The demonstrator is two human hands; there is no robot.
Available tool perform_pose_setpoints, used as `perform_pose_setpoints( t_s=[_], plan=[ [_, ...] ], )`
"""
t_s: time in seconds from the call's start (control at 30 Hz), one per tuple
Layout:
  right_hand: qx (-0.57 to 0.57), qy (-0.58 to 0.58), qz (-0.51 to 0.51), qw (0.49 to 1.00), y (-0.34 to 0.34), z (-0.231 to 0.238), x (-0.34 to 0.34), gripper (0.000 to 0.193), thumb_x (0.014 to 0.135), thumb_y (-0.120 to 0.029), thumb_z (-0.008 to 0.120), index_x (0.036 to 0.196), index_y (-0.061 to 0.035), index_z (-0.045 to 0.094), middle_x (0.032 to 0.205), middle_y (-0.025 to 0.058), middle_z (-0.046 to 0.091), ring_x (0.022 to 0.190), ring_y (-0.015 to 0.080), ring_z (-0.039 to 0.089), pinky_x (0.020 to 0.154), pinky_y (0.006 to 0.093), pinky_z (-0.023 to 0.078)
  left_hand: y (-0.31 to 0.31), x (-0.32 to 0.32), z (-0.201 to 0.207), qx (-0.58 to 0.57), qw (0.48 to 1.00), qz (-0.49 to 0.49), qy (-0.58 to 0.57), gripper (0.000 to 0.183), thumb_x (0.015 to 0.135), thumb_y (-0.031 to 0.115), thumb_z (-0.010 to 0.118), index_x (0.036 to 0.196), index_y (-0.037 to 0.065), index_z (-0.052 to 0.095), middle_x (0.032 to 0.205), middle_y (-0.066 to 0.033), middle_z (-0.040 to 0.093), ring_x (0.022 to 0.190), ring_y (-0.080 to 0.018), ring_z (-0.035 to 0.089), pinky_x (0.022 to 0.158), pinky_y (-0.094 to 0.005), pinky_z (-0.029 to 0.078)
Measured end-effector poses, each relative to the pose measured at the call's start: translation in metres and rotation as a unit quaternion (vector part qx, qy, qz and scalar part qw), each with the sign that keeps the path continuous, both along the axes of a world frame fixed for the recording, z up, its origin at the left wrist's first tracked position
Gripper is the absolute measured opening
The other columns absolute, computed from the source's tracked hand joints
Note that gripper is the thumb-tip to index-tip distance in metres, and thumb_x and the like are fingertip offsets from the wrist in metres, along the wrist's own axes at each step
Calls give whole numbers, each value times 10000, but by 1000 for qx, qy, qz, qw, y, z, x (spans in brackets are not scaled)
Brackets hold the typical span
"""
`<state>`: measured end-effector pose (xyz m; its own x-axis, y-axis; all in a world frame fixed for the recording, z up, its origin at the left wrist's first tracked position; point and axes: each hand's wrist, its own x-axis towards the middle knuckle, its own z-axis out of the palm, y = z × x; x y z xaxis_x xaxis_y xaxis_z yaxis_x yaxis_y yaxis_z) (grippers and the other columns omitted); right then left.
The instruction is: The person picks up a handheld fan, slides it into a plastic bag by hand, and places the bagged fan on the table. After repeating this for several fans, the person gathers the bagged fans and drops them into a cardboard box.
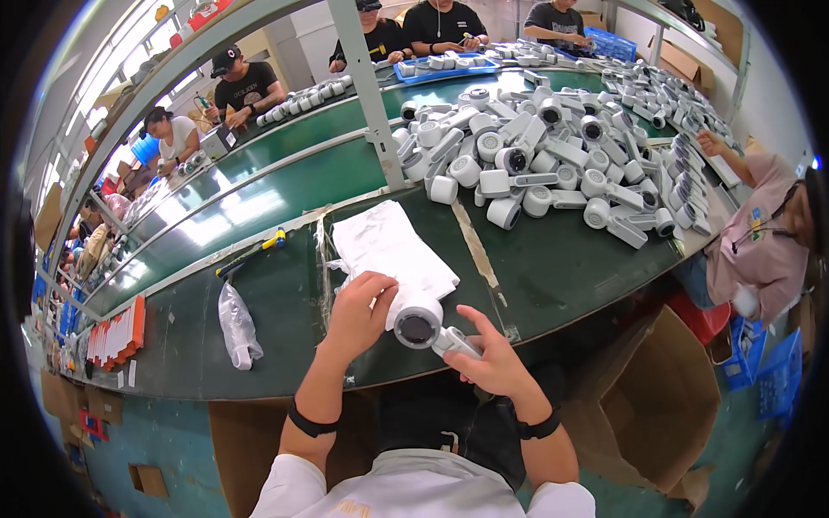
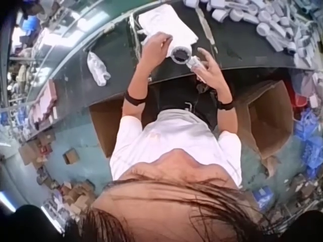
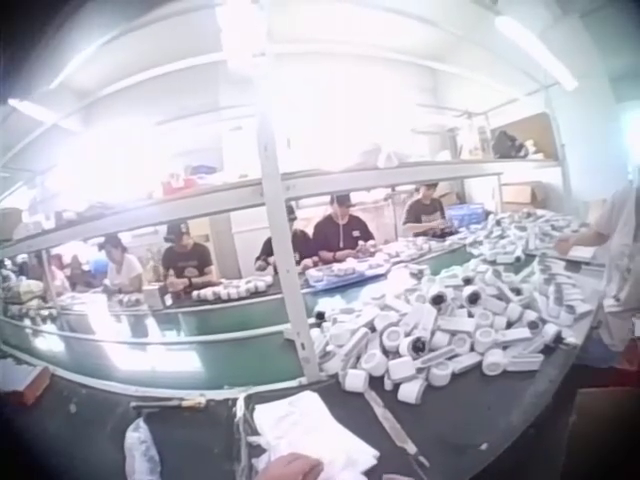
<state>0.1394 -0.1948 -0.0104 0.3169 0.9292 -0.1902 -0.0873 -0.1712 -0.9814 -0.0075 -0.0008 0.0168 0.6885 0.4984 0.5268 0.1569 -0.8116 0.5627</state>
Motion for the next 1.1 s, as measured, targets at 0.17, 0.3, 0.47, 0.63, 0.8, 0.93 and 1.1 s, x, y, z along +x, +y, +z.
perform_pose_setpoints(
  t_s=[0.17, 0.3, 0.47, 0.63, 0.8, 0.93, 1.1],
  plan=[
    [-15, -73, 32, 997, 6, 10, 4, 884, 840, -78, 687, 1545, -75, 154, 783, 76, 647, 578, 106, 585, 529, 260, 486, -6, -9, 4, 0, 1000, -5, -20, 74, 873, 45, 655, 926, -4, 674, 907, -136, 655, 796, -317, 648, 709, -349, 511],
    [-38, -133, 52, 989, 15, 11, 8, 920, 840, -121, 697, 1564, -120, 128, 779, 55, 641, 580, 102, 576, 554, 255, 489, -12, -16, 9, -38, 999, -31, -13, 78, 865, 41, 667, 931, 0, 682, 900, -123, 652, 783, -296, 650, 693, -335, 512],
    [4, -227, 58, 972, 22, -1, 14, 729, 850, -147, 687, 1501, -152, 360, 777, 26, 628, 593, 90, 568, 579, 249, 478, -22, -19, 11, -14, 1000, -26, -4, 75, 866, 34, 666, 930, -3, 679, 887, -119, 647, 764, -279, 649, 668, -324, 510],
    [0, -176, 19, 984, 17, 3, 8, 562, 849, -166, 690, 1389, -127, 538, 791, 15, 624, 607, 84, 568, 588, 242, 479, -19, -23, 2, -4, 1000, -10, -18, 69, 873, 32, 660, 931, -1, 677, 871, -120, 641, 729, -273, 639, 648, -320, 506],
    [-21, -192, -31, 981, 10, 6, 5, 560, 839, -175, 699, 1376, -127, 547, 819, 33, 651, 637, 103, 587, 629, 257, 502, -21, -18, -2, -7, 998, 12, -60, 64, 878, 35, 658, 927, -4, 669, 877, -119, 643, 702, -265, 628, 634, -318, 502],
    [-10, -272, -14, 962, 5, 16, 2, 673, 803, -233, 720, 1425, -136, 482, 789, 117, 677, 689, 224, 645, 733, 334, 514, -25, -14, 2, -14, 998, 11, -57, 67, 875, 37, 661, 928, -4, 665, 896, -123, 642, 712, -266, 630, 638, -319, 501],
    [-70, -305, 21, 950, 13, 35, 9, 721, 799, -262, 717, 1457, -164, 441, 818, 135, 695, 736, 295, 675, 744, 335, 511, -23, -20, 7, 2, 999, -38, -35, 58, 873, 21, 649, 922, -11, 651, 903, -132, 635, 736, -270, 627, 642, -319, 500]
  ],
)
